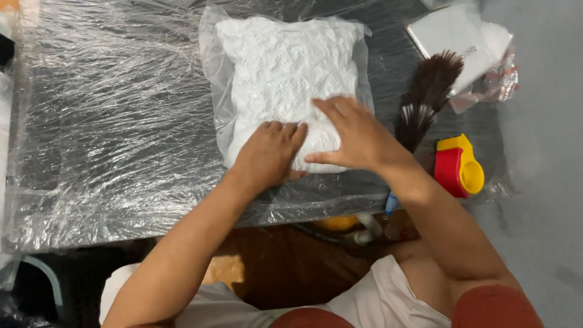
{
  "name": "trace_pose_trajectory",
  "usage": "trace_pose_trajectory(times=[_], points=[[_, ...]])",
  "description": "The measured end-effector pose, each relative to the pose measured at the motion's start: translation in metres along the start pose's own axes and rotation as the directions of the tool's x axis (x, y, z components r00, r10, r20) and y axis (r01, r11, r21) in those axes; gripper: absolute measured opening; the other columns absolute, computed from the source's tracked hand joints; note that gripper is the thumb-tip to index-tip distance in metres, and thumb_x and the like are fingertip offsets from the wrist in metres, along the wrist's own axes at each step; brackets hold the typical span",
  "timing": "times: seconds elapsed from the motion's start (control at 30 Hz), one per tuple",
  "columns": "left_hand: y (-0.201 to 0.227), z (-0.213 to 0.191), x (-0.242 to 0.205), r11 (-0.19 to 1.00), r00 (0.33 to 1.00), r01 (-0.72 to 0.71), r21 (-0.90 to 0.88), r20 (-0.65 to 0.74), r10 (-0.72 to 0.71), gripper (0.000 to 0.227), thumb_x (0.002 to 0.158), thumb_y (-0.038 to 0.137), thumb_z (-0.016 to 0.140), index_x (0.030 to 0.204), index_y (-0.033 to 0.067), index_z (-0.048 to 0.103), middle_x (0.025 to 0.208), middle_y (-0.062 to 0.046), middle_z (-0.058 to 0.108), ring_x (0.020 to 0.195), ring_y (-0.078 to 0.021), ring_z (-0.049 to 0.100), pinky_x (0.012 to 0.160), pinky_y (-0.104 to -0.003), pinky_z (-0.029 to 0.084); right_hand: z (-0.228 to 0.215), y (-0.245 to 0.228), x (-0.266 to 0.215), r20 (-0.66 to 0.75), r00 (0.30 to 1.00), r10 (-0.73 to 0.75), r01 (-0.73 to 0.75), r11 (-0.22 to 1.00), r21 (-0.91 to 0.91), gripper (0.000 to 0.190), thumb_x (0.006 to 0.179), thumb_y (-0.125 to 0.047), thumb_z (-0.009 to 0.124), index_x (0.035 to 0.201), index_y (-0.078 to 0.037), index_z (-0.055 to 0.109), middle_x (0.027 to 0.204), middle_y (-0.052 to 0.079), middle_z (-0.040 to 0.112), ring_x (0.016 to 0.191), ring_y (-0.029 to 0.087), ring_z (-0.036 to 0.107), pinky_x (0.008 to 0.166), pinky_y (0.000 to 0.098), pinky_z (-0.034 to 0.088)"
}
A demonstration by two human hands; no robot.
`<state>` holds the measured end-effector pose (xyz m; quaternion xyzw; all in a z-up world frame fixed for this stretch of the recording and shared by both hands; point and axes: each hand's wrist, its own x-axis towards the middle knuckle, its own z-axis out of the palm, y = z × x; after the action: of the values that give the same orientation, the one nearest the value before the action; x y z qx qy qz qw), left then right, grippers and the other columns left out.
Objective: The person places a pillow into a plastic bag, uses a vacuum hose to remove air and compress the pillow, and then seals the bag with tape.
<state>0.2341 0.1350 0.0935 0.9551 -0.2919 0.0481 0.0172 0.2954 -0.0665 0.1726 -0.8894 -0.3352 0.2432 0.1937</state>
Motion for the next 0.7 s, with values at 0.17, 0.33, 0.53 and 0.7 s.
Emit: trace_pose_trajectory(times=[0.17,0.33,0.53,0.7], points=[[-0.009,0.025,0.011,1.000,0.998,-0.003,-0.010,-0.060,0.002,0.103,0.064,0.073,0.079,0.137,0.0031,0.060,0.111,-0.015,0.073,0.095,-0.0341,0.072,0.083,-0.044,0.055,0.090,0.028,-0.012,-0.353,0.775,-0.525,0.101,0.654,-0.750,0.129,0.069,-0.065,0.080,0.164,0.000,0.020,0.150,0.030,0.043,0.142,0.048,0.040,0.117,0.0724,0.021],[-0.015,-0.008,0.025,0.989,0.994,0.046,-0.139,-0.094,-0.060,0.083,0.060,0.063,0.084,0.113,0.0009,0.069,0.096,-0.018,0.075,0.084,-0.0412,0.073,0.073,-0.052,0.057,0.069,0.039,-0.003,-0.377,0.770,-0.515,0.073,0.658,-0.750,0.143,0.042,-0.042,0.101,0.160,-0.001,0.031,0.145,0.033,0.047,0.133,0.054,0.047,0.110,0.0668,0.038],[0.034,-0.062,-0.007,0.983,0.993,0.064,-0.175,-0.085,-0.080,0.076,0.060,0.056,0.087,0.110,0.0020,0.067,0.092,-0.019,0.075,0.082,-0.0420,0.074,0.072,-0.053,0.059,0.047,0.008,-0.066,-0.327,0.732,-0.597,0.121,0.586,-0.801,0.137,0.042,-0.044,0.099,0.153,0.009,0.039,0.139,0.029,0.056,0.130,0.045,0.054,0.116,0.0660,0.031],[0.065,-0.079,-0.045,0.939,0.987,0.110,-0.325,0.149,-0.064,0.075,0.069,0.058,0.082,0.115,0.0017,0.066,0.098,-0.020,0.076,0.090,-0.0427,0.074,0.077,-0.052,0.060,0.072,0.007,-0.105,-0.230,0.778,-0.585,0.256,0.629,-0.734,0.136,0.040,-0.056,0.094,0.150,0.005,0.042,0.141,0.028,0.049,0.130,0.046,0.051,0.112,0.0623,0.040]])
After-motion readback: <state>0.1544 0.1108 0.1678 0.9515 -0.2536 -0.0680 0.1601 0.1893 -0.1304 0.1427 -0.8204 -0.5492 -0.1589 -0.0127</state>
